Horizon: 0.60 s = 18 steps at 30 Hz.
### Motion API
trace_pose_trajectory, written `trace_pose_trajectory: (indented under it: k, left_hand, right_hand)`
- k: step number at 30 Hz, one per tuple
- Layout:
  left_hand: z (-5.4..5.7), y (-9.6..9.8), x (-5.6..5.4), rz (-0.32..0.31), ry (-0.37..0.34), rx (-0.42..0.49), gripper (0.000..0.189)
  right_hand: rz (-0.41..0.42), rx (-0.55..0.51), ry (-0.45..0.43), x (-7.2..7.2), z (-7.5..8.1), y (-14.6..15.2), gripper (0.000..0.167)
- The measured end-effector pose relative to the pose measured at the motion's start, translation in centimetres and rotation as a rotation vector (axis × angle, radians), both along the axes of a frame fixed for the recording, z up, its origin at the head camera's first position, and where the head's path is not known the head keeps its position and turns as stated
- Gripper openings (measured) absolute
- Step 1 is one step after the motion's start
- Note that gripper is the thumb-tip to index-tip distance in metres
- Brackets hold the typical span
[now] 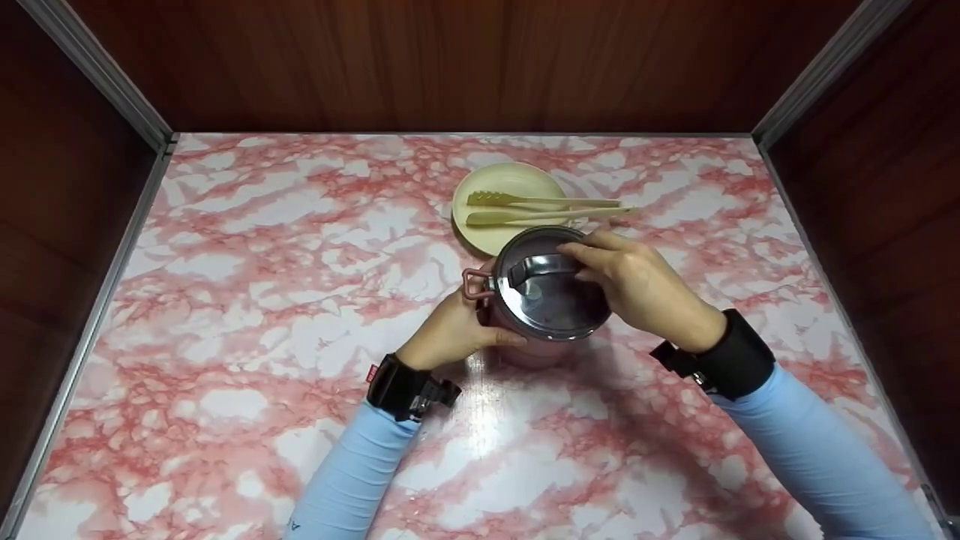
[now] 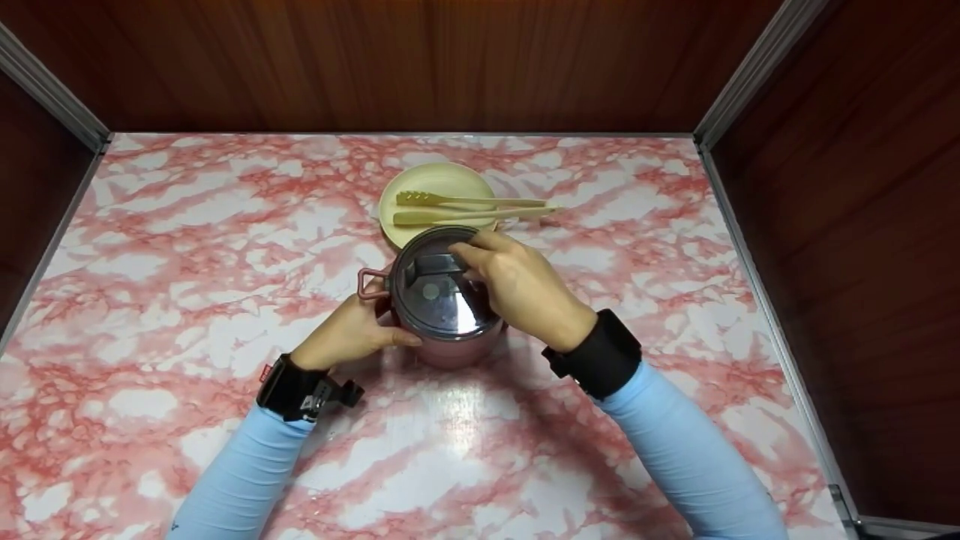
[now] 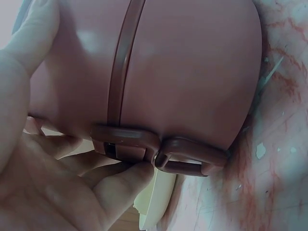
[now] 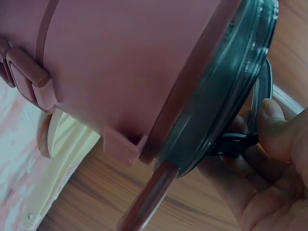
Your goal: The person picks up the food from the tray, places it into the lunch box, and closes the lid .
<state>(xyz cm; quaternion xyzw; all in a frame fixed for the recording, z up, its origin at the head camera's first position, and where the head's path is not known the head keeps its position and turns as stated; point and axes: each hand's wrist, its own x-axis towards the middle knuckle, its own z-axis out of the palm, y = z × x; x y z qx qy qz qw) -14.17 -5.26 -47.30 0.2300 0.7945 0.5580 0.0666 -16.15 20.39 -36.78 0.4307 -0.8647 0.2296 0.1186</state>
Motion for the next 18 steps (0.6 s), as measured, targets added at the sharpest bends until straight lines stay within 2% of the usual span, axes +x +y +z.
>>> trace_pose_trajectory:
  k: [4, 9, 12, 18]
  left_hand:
    - [-0.1, 0.1, 0.0, -0.01, 0.02, 0.017, 0.095]
    - [-0.2, 0.1, 0.1, -0.014, 0.007, 0.035, 0.096]
    - [-0.2, 0.0, 0.2, -0.005, -0.005, 0.015, 0.093]
    - [-0.1, 0.1, 0.1, 0.007, 0.013, -0.013, 0.096]
  right_hand:
    - [-0.013, -0.001, -0.003, 0.2, -0.3, 0.0, 0.034]
    - [-0.052, 0.006, 0.012, 0.7, -0.6, -0.4, 0.036]
    - [-0.09, 0.0, 0.0, 1.0, -0.5, -0.8, 0.036]
    - [-0.153, -0.023, -0.03, 1.3, -0.4, -1.2, 0.037]
